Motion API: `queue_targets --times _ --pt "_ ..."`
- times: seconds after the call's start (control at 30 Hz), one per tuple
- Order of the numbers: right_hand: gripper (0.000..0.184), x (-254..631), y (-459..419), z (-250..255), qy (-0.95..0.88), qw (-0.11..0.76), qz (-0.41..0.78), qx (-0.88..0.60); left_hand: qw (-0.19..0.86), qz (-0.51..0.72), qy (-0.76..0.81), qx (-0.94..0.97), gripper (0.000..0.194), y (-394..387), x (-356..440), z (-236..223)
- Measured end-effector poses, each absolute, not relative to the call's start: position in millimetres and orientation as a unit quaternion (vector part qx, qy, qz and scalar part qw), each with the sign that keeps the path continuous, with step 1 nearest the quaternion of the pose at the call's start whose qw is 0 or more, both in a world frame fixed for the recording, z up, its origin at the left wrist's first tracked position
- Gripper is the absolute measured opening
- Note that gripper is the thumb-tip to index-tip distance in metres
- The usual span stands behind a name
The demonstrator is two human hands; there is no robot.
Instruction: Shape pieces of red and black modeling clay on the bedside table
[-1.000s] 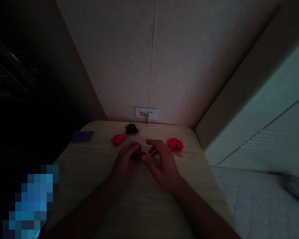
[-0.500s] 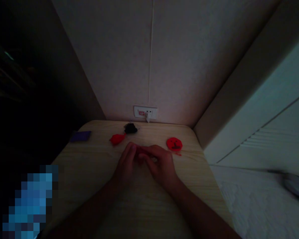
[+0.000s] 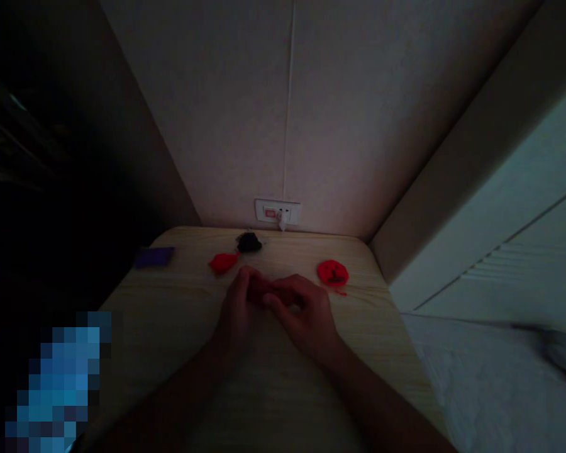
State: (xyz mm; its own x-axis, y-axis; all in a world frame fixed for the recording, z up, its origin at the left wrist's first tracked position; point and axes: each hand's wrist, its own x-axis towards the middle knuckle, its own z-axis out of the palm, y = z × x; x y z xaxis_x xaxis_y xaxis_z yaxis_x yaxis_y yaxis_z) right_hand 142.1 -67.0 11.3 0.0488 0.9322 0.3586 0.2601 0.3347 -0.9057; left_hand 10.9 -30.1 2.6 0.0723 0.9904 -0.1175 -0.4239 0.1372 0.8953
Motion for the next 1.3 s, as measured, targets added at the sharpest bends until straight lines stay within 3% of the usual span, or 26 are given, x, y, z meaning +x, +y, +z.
queue_targets --times 0.1,0.2,0.37,0.57,0.63,0.93,1.3 --pt "0.013 145.2 -64.7 10.6 -0.652 0.532 0.227 -0.490 0.658 0.579 0.348 0.333 0.048 -26.7 11.3 1.6" --pt "0.023 144.4 -63.6 10.8 -0.700 0.530 0.109 -0.466 0.720 0.573 0.301 0.251 0.037 -23.0 11.7 6.5" --pt "0.037 135.6 -67.4 10.7 -0.768 0.480 0.076 -0.418 0.812 0.486 0.292 0.136 0.034 -18.8 7.6 16.0" --pt "0.086 141.2 -70.0 12.9 -0.786 0.411 0.062 -0.458 0.852 0.435 0.269 0.111 0.024 -23.2 7.8 15.3" --pt "0.094 145.4 -68.2 11.3 -0.806 0.379 0.048 -0.451 0.871 0.405 0.253 0.115 0.026 -25.7 8.5 15.1" --pt "0.066 147.5 -68.2 12.3 -0.812 0.388 0.012 -0.435 0.879 0.367 0.283 0.115 0.050 -28.4 3.8 23.4" --pt "0.049 163.5 -67.2 12.2 -0.728 0.466 0.026 -0.502 0.884 0.343 0.217 0.233 0.023 -28.9 -2.6 14.2"
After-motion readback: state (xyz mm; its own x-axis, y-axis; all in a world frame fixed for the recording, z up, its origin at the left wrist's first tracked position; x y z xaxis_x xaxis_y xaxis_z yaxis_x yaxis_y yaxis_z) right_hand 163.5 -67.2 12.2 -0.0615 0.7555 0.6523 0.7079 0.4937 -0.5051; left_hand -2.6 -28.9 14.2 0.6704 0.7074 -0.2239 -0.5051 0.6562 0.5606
